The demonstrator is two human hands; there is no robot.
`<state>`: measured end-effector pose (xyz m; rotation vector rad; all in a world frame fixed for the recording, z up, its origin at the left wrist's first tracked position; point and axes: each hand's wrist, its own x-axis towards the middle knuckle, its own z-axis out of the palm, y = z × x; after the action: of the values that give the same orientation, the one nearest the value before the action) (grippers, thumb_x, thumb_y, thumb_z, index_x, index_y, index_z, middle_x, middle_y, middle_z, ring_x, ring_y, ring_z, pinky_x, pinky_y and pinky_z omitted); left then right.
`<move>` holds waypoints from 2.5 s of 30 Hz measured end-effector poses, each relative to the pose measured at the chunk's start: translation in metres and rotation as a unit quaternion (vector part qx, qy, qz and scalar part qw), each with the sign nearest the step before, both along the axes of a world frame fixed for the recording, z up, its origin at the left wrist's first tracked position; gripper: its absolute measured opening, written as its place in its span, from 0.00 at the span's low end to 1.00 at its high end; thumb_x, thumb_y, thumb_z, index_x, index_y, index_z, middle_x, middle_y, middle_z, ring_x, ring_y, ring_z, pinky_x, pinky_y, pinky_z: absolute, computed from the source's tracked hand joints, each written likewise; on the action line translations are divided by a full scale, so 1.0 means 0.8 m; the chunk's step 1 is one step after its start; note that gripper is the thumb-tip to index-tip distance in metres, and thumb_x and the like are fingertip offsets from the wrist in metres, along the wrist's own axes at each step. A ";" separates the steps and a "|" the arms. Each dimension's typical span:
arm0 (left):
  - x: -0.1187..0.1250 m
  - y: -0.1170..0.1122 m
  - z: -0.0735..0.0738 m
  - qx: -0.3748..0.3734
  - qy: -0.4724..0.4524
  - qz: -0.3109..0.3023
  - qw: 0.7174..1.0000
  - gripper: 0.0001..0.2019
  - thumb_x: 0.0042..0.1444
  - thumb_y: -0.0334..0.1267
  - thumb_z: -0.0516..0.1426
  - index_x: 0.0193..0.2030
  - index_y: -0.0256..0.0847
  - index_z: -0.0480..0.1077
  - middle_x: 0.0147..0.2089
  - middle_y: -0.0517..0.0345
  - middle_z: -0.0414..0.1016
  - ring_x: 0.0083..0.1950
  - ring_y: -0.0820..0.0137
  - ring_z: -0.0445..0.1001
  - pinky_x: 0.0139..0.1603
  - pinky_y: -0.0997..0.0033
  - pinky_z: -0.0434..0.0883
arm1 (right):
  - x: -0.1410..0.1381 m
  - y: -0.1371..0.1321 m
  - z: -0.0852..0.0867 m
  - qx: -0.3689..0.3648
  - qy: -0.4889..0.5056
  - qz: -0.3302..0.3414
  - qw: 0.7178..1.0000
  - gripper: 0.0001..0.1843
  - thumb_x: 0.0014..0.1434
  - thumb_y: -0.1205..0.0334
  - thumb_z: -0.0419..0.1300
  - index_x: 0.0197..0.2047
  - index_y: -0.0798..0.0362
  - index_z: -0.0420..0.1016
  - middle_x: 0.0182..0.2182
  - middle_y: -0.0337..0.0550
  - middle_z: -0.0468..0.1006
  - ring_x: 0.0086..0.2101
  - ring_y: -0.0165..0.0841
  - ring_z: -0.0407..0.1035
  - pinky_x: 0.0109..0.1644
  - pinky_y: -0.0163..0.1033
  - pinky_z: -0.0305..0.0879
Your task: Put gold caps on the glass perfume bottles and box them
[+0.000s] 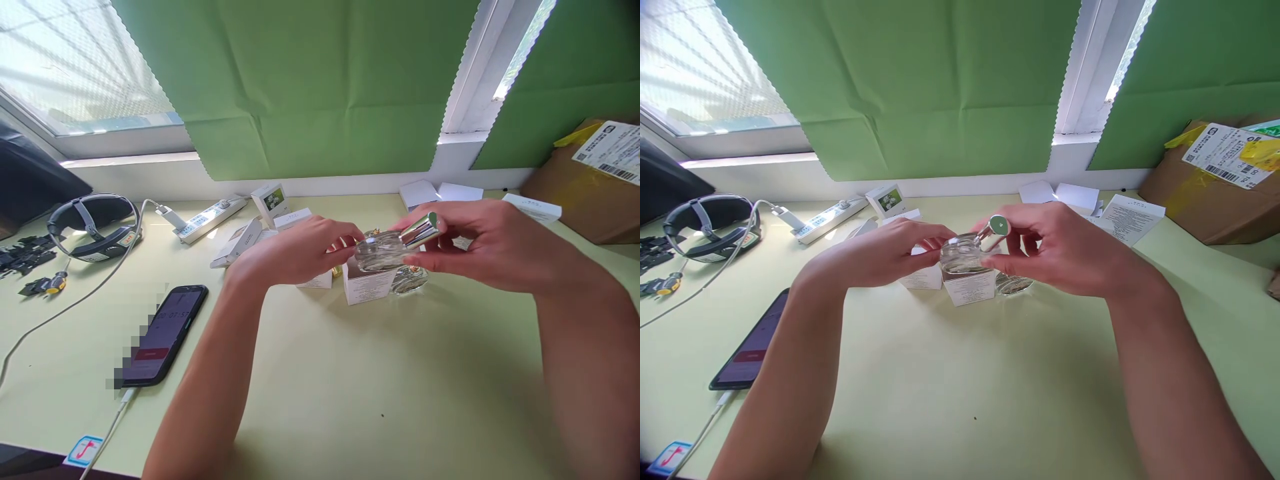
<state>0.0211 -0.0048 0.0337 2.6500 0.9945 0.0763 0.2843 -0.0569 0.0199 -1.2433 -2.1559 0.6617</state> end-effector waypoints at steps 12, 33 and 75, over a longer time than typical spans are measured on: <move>0.001 -0.002 0.004 0.008 0.005 0.010 1.000 0.16 0.67 0.45 0.47 0.53 0.49 0.72 0.45 0.61 0.79 0.40 0.72 0.74 0.35 0.73 0.63 | -0.028 0.014 -0.012 0.035 -0.093 0.054 0.994 0.16 0.62 0.45 0.58 0.42 0.47 0.77 0.37 0.43 0.76 0.40 0.39 0.68 0.39 0.41 0.61; 0.010 -0.006 -0.001 -0.024 0.012 -0.004 1.000 0.18 0.69 0.48 0.44 0.57 0.46 0.67 0.45 0.56 0.77 0.41 0.70 0.74 0.39 0.72 0.63 | -0.046 0.020 -0.029 -0.118 -0.075 0.028 0.990 0.12 0.58 0.50 0.60 0.42 0.46 0.69 0.44 0.42 0.62 0.33 0.32 0.64 0.34 0.40 0.62; 0.010 0.006 -0.014 -0.083 0.020 -0.071 0.994 0.15 0.67 0.43 0.47 0.47 0.44 0.73 0.34 0.58 0.76 0.27 0.74 0.65 0.29 0.73 0.58 | -0.010 0.023 -0.025 -0.370 -0.026 0.104 0.923 0.24 0.60 0.44 0.57 0.57 0.42 0.69 0.43 0.45 0.76 0.39 0.38 0.75 0.25 0.34 0.69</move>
<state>0.0292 0.0002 0.0228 2.5676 0.7857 -0.0882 0.2765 -0.0383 0.0000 -1.3922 -2.1626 1.6617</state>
